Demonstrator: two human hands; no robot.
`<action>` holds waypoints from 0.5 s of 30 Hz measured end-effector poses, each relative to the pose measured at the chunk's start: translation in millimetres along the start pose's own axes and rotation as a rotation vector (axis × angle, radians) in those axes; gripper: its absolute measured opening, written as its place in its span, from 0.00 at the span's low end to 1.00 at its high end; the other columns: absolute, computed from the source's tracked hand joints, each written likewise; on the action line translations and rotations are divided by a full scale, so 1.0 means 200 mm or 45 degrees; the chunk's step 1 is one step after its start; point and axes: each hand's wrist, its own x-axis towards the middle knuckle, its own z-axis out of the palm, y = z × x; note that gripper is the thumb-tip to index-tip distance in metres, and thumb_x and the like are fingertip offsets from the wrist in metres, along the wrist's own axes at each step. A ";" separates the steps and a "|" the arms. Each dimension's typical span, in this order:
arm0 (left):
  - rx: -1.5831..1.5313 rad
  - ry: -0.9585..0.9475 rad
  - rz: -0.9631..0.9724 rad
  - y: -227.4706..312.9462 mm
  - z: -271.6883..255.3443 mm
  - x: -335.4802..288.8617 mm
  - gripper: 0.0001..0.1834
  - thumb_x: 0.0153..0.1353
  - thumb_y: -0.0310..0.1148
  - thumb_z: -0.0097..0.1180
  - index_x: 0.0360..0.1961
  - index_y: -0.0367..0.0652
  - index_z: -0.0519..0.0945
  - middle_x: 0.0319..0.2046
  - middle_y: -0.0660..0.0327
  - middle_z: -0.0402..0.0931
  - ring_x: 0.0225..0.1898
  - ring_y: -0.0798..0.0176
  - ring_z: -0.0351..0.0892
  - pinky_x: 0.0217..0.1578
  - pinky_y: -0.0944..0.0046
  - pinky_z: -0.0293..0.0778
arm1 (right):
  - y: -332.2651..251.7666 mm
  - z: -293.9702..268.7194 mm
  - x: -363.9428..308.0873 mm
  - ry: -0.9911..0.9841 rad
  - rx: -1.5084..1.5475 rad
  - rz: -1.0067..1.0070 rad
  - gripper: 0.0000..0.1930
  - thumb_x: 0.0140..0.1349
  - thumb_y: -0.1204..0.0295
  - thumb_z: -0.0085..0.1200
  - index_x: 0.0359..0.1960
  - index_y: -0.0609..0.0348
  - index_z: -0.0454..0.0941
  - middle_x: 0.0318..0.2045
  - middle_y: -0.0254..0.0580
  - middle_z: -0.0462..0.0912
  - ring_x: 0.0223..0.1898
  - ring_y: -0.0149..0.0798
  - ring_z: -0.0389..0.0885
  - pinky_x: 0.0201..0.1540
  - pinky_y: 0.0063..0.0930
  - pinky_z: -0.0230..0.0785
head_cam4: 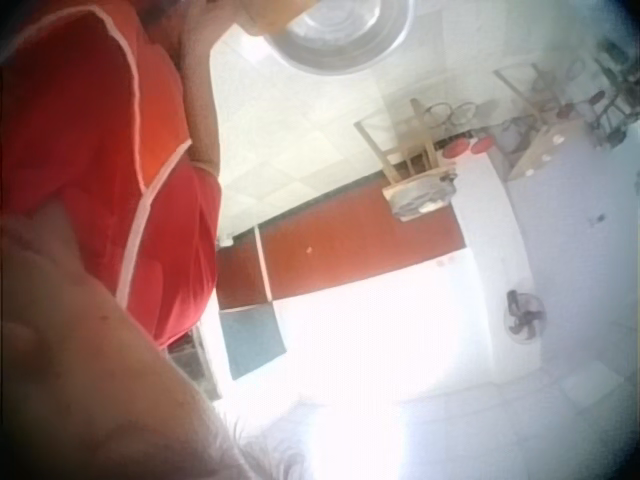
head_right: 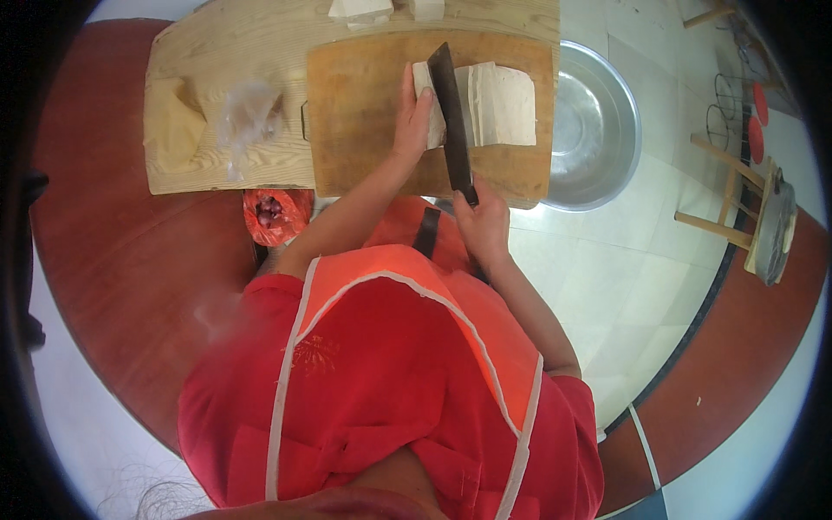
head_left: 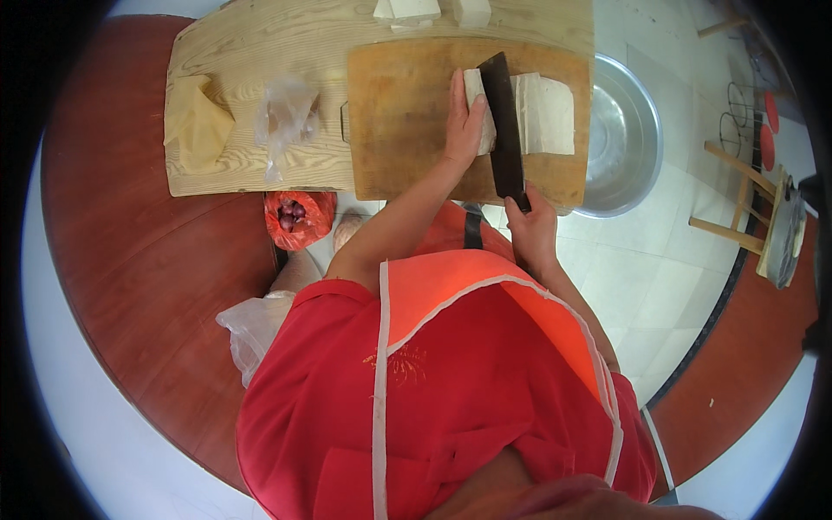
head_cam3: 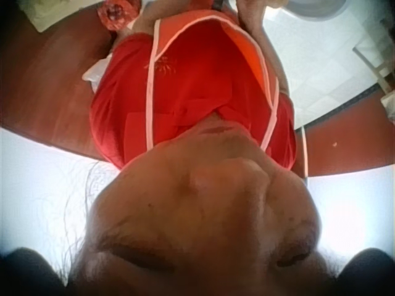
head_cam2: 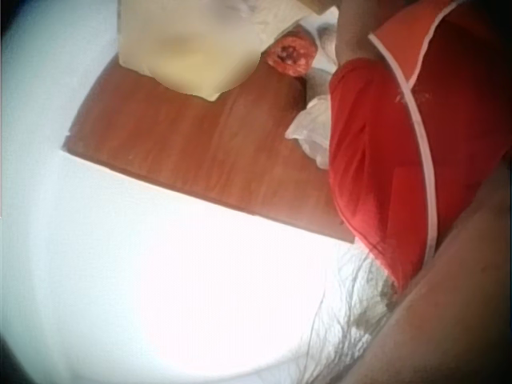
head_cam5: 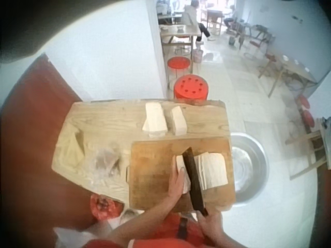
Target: The person retrieves a metal bowl and places it on a stool, then moves to a table with a steamer containing blocks of tofu. They pick up tofu blocks, place them on a wooden cutting board, and use a cleaver to slice the tofu into smaller pieces.
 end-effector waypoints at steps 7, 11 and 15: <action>0.087 0.034 0.054 0.04 -0.01 0.03 0.32 0.70 0.36 0.42 0.71 0.37 0.51 0.70 0.44 0.50 0.72 0.46 0.49 0.69 0.57 0.47 | -0.05 0.00 -0.02 0.042 -0.114 -0.081 0.15 0.60 0.73 0.55 0.49 0.60 0.77 0.26 0.54 0.80 0.27 0.51 0.81 0.32 0.37 0.72; 0.067 0.075 0.043 0.04 -0.01 0.02 0.31 0.70 0.32 0.41 0.71 0.37 0.51 0.70 0.43 0.52 0.71 0.45 0.51 0.69 0.58 0.48 | -0.08 -0.01 -0.02 0.078 -0.172 -0.178 0.15 0.60 0.73 0.55 0.49 0.61 0.77 0.26 0.53 0.80 0.26 0.51 0.80 0.31 0.38 0.72; 0.222 0.074 0.163 0.05 -0.01 0.03 0.29 0.71 0.33 0.40 0.71 0.38 0.53 0.69 0.43 0.52 0.71 0.44 0.50 0.69 0.57 0.48 | -0.13 -0.07 -0.05 0.120 -0.195 -0.169 0.15 0.60 0.74 0.56 0.49 0.61 0.77 0.27 0.53 0.80 0.27 0.51 0.80 0.31 0.38 0.72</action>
